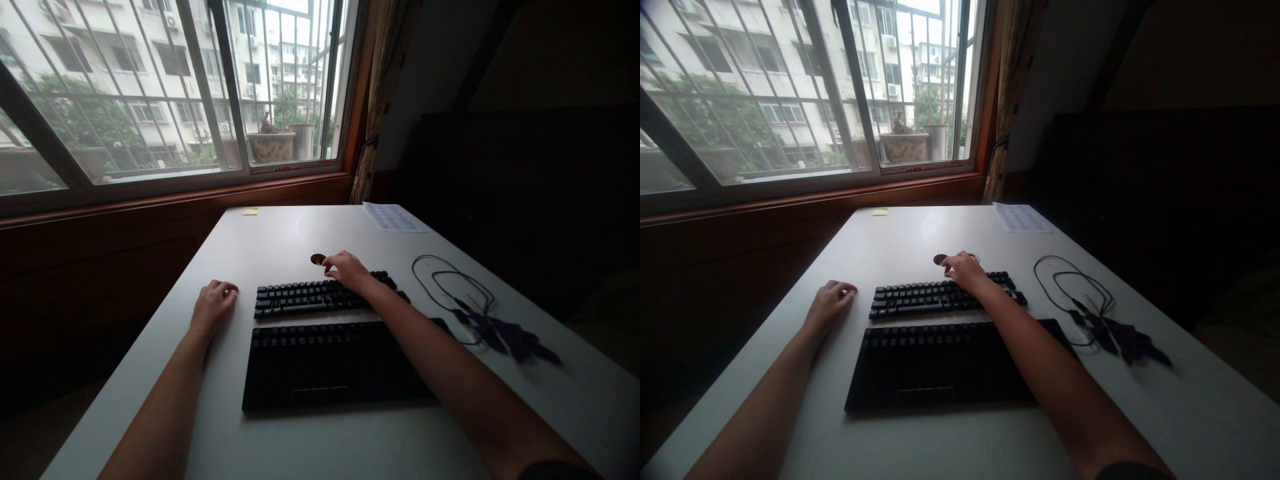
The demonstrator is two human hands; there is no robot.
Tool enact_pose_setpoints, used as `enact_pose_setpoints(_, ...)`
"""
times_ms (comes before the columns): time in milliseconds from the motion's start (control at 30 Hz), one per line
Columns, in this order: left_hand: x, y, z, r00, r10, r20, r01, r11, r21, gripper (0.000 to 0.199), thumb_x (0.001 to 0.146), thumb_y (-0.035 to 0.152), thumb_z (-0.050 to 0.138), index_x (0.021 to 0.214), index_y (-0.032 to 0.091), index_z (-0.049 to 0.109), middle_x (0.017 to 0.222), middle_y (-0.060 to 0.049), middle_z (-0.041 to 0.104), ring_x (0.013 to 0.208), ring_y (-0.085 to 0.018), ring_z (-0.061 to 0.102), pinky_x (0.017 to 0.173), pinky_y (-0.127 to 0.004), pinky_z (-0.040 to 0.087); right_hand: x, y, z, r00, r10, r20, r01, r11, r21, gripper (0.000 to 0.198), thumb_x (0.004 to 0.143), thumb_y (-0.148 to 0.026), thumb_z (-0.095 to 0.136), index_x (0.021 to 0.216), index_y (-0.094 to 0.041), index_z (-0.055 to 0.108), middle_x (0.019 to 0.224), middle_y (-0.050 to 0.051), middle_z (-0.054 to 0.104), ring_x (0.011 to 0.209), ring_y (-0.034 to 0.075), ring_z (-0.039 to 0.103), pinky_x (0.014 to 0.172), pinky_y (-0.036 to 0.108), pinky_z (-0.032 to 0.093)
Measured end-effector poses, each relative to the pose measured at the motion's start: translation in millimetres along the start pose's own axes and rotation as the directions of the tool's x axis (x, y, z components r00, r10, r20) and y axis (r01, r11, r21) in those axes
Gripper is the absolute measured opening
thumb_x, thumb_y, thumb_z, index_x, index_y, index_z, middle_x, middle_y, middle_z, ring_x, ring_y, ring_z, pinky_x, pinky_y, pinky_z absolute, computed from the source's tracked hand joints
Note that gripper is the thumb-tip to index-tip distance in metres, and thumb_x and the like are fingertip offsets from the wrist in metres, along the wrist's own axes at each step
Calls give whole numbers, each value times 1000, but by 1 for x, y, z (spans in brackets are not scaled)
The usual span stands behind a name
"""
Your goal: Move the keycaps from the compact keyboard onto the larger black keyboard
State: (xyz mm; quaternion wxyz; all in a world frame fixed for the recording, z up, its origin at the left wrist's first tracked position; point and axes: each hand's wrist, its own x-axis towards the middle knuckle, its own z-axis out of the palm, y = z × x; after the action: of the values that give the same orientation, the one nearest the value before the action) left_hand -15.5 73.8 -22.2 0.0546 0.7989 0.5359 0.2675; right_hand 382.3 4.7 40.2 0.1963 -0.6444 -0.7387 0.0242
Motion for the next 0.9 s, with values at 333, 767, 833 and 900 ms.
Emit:
enact_pose_setpoints(333, 0, -1, 0, 1000, 10, 7, -10, 1000, -3, 29, 88, 39, 52, 97, 25, 75, 97, -6, 62, 86, -23, 61, 89, -37, 49, -73, -9, -38, 978, -190, -89, 206, 949, 238, 26, 80, -14, 75, 105, -24, 71, 96, 3, 75, 103, 24, 62, 94, 39, 49)
enact_pose_setpoints(767, -1, 0, -2, 1000, 1, 11, -1, 1000, -1, 31, 88, 41, 51, 98, 24, 75, 97, -6, 62, 85, -22, 61, 88, -36, 49, -168, -6, -46, 983, -180, -44, 185, 929, 319, 9, 90, -22, 69, 98, -24, 70, 97, 4, 70, 99, 21, 63, 89, 36, 54)
enact_pose_setpoints(833, 0, 0, -2, 1000, 7, 12, -7, 1000, 2, 31, 88, 41, 51, 98, 24, 75, 97, -6, 63, 84, -22, 62, 87, -36, 49, -172, -6, -41, 981, -183, -65, 194, 934, 300, 10, 88, -21, 70, 98, -24, 70, 96, 4, 71, 98, 21, 63, 87, 36, 55)
enact_pose_setpoints(900, 0, -1, -2, 1000, 10, 11, -10, 1000, 5, 31, 87, 41, 51, 97, 24, 76, 97, -6, 63, 84, -22, 62, 87, -36, 50, -174, -8, -39, 979, -185, -83, 201, 941, 273, 11, 87, -19, 71, 97, -25, 70, 95, 4, 71, 97, 21, 64, 87, 36, 55)
